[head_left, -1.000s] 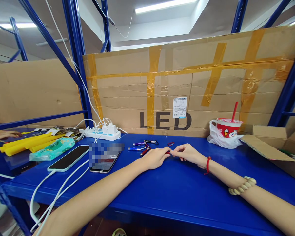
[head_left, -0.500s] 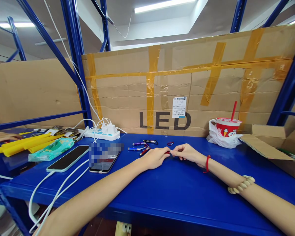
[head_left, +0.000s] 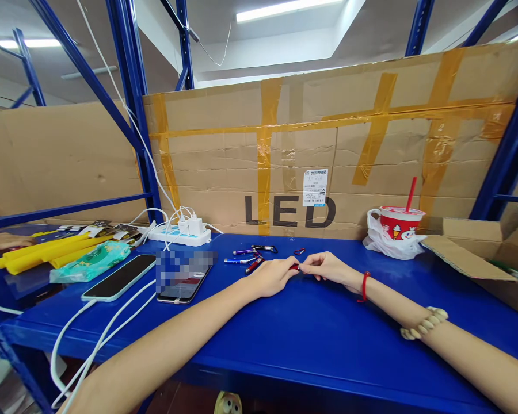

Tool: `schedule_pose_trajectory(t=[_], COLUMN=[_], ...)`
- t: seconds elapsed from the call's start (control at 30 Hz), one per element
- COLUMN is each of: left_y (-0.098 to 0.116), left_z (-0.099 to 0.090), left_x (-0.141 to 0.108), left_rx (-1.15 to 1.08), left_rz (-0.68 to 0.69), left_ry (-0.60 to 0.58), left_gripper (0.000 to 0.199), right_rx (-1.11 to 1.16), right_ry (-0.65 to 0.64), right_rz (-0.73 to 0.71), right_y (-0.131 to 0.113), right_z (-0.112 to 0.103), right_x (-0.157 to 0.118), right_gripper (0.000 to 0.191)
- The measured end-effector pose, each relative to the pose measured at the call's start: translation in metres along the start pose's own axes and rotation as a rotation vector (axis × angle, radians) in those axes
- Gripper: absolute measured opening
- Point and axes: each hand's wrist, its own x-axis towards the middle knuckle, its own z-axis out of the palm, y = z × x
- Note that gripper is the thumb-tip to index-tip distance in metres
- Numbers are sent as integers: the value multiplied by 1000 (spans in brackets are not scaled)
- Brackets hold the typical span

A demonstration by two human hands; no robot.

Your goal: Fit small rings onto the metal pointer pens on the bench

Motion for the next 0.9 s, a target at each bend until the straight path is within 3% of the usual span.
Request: schedule_pose_trajectory(t=[0.57,0.9], left_y=[-3,-2], left_z=[0,0], left_x=[2,-1], left_rx=[-31,-16], left_rz=[-33,42], left_ry=[2,-13], left_gripper=[28,18], right_rx=[11,-233], right_ry=[13,-65], right_rz=[-2,-140], right_y=[7,4], right_z=[-2,0], right_x=[2,1], right_gripper=[36,33])
